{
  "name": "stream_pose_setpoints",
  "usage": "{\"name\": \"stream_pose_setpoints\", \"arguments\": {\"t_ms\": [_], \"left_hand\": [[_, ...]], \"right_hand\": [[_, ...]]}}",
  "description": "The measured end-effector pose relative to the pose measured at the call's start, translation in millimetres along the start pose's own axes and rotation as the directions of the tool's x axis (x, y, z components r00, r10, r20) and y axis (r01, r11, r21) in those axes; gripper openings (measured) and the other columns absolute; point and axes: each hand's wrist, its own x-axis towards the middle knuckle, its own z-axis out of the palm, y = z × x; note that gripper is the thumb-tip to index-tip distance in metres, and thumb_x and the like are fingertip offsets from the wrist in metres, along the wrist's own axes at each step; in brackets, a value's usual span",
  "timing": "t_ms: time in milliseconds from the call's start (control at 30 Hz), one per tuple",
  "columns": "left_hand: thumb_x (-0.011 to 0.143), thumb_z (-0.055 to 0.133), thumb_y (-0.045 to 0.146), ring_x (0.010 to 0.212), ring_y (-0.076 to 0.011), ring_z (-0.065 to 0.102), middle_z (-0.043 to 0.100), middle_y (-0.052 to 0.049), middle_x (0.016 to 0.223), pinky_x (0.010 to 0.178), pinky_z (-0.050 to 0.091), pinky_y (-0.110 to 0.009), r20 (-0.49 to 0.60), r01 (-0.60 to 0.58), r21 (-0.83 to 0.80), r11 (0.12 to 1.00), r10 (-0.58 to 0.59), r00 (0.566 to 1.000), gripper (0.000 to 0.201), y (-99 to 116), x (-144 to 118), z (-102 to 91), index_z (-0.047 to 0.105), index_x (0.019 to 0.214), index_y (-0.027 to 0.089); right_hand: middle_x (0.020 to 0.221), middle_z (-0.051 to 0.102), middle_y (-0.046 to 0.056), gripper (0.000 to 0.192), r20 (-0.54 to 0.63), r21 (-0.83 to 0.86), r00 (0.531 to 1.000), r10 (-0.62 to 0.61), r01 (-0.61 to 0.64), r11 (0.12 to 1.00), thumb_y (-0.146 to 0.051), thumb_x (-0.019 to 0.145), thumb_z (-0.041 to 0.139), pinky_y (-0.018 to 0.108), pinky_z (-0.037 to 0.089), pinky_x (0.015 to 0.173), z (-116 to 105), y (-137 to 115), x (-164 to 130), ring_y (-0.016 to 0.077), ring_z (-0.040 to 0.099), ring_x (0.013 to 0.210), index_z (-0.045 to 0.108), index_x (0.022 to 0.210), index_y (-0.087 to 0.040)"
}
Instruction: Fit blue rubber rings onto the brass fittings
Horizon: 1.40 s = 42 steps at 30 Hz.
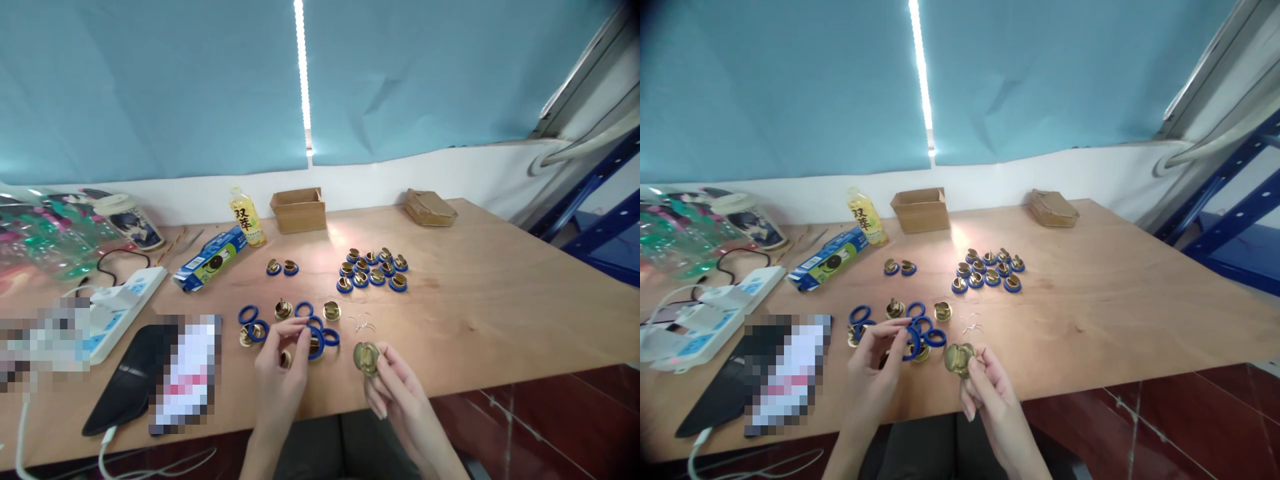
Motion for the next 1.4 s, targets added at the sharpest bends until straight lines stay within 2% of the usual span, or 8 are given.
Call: {"name": "stream_pose_setpoints", "arguments": {"t_ms": [133,300,433,500,600,767,1133,1400], "left_hand": [[0.090,0.062,0.031,0.105,-0.0301,0.062,0.071,-0.010,0.106,0.096,0.046,-0.046,0.044,-0.222,0.453,0.863,0.227,0.973,0.011,-11,24,0.1,0.068,0.085,0.022],[0.091,0.060,0.029,0.109,-0.0333,0.056,0.069,-0.015,0.113,0.098,0.043,-0.050,0.010,-0.279,0.631,0.724,0.352,0.936,0.021,-11,24,10.9,0.071,0.105,0.019],[0.093,0.057,0.030,0.095,-0.0269,0.065,0.073,-0.010,0.099,0.090,0.050,-0.042,0.001,-0.286,0.494,0.821,0.329,0.944,0.019,11,1,17.1,0.072,0.099,0.020],[0.095,0.052,0.032,0.089,-0.0226,0.069,0.075,-0.008,0.099,0.080,0.055,-0.033,0.150,-0.179,0.353,0.918,0.133,0.980,0.022,22,-16,18.6,0.071,0.099,0.021],[0.096,0.049,0.036,0.100,-0.0224,0.071,0.075,-0.009,0.112,0.086,0.057,-0.031,0.315,0.017,0.201,0.980,-0.081,0.946,0.031,33,-38,19.0,0.069,0.116,0.021],[0.094,0.053,0.042,0.115,-0.0249,0.066,0.075,-0.007,0.117,0.099,0.052,-0.032,0.363,0.260,0.043,0.965,-0.258,0.896,0.036,35,-47,12.6,0.071,0.119,0.023],[0.086,0.068,0.042,0.099,-0.0219,0.069,0.073,-0.008,0.110,0.083,0.057,-0.027,0.508,0.491,-0.217,0.844,-0.332,0.794,0.032,30,-46,6.2,0.071,0.111,0.023],[0.086,0.068,0.040,0.097,-0.0203,0.070,0.074,-0.005,0.103,0.087,0.055,-0.026,0.468,0.431,-0.204,0.879,-0.299,0.831,0.026,36,-52,8.7,0.073,0.106,0.024]], "right_hand": [[0.057,0.029,-0.011,0.030,0.007,-0.094,0.999,-0.045,0.046,0.995,-0.049,0.095,0.058,0.022,0.022,0.049,-5,-3,2,0.0060,0.024,0.046,0.053,0.092,-0.019],[0.063,0.034,-0.009,0.035,-0.023,-0.226,0.998,-0.053,0.046,0.973,-0.050,0.092,0.062,0.021,0.021,0.048,-6,-3,-1,0.0061,0.026,0.048,0.045,0.083,-0.021],[0.067,0.032,-0.008,0.040,-0.092,-0.336,0.990,-0.104,0.067,0.939,-0.047,0.084,0.072,0.020,0.025,0.051,-2,-5,-3,0.0082,0.027,0.056,0.042,0.076,-0.021],[0.067,0.032,-0.008,0.040,-0.078,-0.387,0.991,-0.104,0.066,0.920,-0.043,0.083,0.074,0.020,0.026,0.053,1,-8,-3,0.0091,0.028,0.059,0.041,0.075,-0.022],[0.063,0.030,-0.008,0.036,-0.009,-0.477,0.999,-0.041,0.032,0.878,-0.038,0.085,0.071,0.021,0.025,0.051,5,-11,-5,0.0092,0.027,0.056,0.041,0.074,-0.022],[0.062,0.036,-0.007,0.026,0.132,-0.708,0.991,-0.002,0.095,0.700,-0.032,0.090,0.065,0.023,0.028,0.053,8,-16,-9,0.0098,0.035,0.056,0.046,0.074,-0.021],[0.068,0.049,-0.004,0.023,0.203,-0.762,0.978,-0.038,0.182,0.622,-0.033,0.098,0.050,0.022,0.036,0.060,3,-30,-12,0.0112,0.046,0.062,0.060,0.081,-0.020],[0.064,0.043,-0.004,0.027,0.221,-0.774,0.975,-0.030,0.194,0.603,-0.022,0.092,0.049,0.021,0.030,0.053,3,-21,-10,0.0102,0.040,0.059,0.040,0.066,-0.020]]}}
